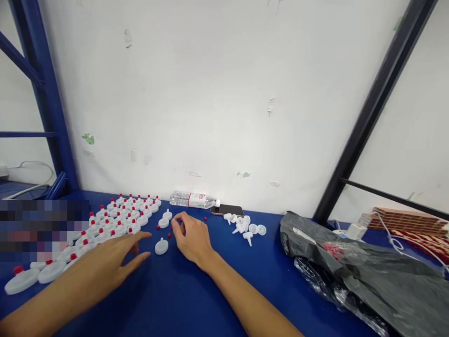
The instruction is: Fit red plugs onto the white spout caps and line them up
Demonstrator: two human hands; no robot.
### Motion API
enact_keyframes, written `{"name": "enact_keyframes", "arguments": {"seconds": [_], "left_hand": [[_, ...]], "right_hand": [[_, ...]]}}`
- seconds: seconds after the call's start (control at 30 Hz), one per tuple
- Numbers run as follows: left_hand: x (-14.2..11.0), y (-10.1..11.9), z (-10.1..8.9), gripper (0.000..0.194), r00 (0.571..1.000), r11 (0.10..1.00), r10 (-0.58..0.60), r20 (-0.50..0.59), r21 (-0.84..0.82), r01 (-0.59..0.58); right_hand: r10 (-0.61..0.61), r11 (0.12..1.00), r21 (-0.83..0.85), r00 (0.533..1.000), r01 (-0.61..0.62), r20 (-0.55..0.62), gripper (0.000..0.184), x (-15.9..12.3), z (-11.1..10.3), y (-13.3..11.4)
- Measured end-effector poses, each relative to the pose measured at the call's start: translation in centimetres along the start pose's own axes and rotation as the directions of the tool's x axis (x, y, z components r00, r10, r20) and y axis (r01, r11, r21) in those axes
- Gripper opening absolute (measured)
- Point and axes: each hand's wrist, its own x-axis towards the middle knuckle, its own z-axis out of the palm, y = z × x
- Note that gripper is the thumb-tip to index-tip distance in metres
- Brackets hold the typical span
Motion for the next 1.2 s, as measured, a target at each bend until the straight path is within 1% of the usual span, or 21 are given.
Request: {"name": "enact_keyframes", "arguments": {"seconds": [0.07, 0.13, 0.2, 0.27, 0.33, 0.4, 0.47, 0.53, 0.6, 0.77, 0.83, 0.9, 0.97, 1.03, 1.13, 1.2], "left_hand": [[0.1, 0.8, 0.6, 0.058, 1.0, 0.999, -0.018, 0.023, 0.044, 0.016], [0.2, 1.5, 1.0, 0.06, 0.998, 0.998, 0.012, 0.069, 0.06, -0.016], [0.2, 2.0, 1.2, 0.059, 0.991, 0.996, 0.062, 0.115, 0.054, -0.069], [0.2, 2.3, 1.2, 0.056, 0.985, 0.994, 0.093, 0.142, 0.046, -0.1], [0.1, 2.4, 1.1, 0.053, 0.982, 0.993, 0.109, 0.155, 0.026, -0.114], [0.1, 2.4, 1.0, 0.047, 0.979, 0.992, 0.127, 0.159, -0.005, -0.128], [0.2, 2.4, 1.1, 0.035, 0.974, 0.988, 0.152, 0.169, -0.04, -0.147], [0.3, 2.4, 1.2, 0.022, 0.969, 0.984, 0.175, 0.172, -0.075, -0.164], [0.3, 2.5, 1.3, 0.013, 0.968, 0.98, 0.188, 0.166, -0.104, -0.172], [0.0, 2.9, 1.0, 0.01, 0.97, 0.978, 0.199, 0.138, -0.083, -0.189], [-0.1, 2.9, 0.8, 0.013, 0.972, 0.98, 0.201, 0.123, -0.039, -0.197], [0.0, 2.7, 0.7, 0.023, 0.977, 0.983, 0.179, 0.112, 0.031, -0.183], [0.1, 2.5, 0.8, 0.035, 0.984, 0.982, 0.136, 0.112, 0.116, -0.149], [0.3, 2.3, 0.8, 0.042, 0.989, 0.975, 0.086, 0.12, 0.193, -0.108], [0.5, 2.1, 0.7, 0.042, 0.99, 0.964, 0.026, 0.141, 0.26, -0.062], [0.6, 2.2, 0.6, 0.037, 0.987, 0.961, 0.008, 0.159, 0.271, -0.051]], "right_hand": [[0.041, 0.997, -0.061, 0.999, -0.042, -0.02, 0.024, 0.2, 0.3, 0.4], [0.028, 0.993, -0.112, 0.999, -0.025, 0.021, 0.025, 0.3, 0.5, 0.7], [-0.04, 0.989, -0.135, 0.995, 0.053, 0.096, 0.024, 0.3, 0.7, 0.9], [-0.115, 0.98, -0.141, 0.979, 0.139, 0.165, 0.021, 0.3, 0.8, 1.1], [-0.151, 0.974, -0.139, 0.968, 0.181, 0.201, 0.018, 0.4, 0.8, 1.2], [-0.15, 0.975, -0.133, 0.968, 0.179, 0.201, 0.013, 0.4, 0.8, 1.4], [-0.149, 0.978, -0.115, 0.969, 0.173, 0.195, 0.01, 0.5, 0.8, 1.5], [-0.152, 0.98, -0.1, 0.969, 0.174, 0.193, 0.011, 0.5, 0.9, 1.6], [-0.158, 0.981, -0.084, 0.969, 0.177, 0.189, 0.013, 0.5, 0.9, 1.6], [-0.168, 0.984, -0.039, 0.974, 0.176, 0.154, 0.017, 0.3, 1.0, 1.6], [-0.161, 0.987, -0.008, 0.978, 0.164, 0.132, 0.017, 0.4, 1.0, 1.6], [-0.15, 0.989, 0.027, 0.982, 0.148, 0.111, 0.016, 0.5, 0.9, 1.6], [-0.13, 0.99, 0.073, 0.987, 0.123, 0.096, 0.014, 0.6, 0.8, 1.6], [-0.098, 0.985, 0.153, 0.99, 0.082, 0.1, 0.012, 0.6, 0.8, 1.7], [-0.043, 0.943, 0.334, 0.987, -0.012, 0.156, 0.011, 0.6, 0.8, 1.7], [-0.01, 0.882, 0.463, 0.979, -0.087, 0.204, 0.015, 0.5, 0.7, 1.6]]}}
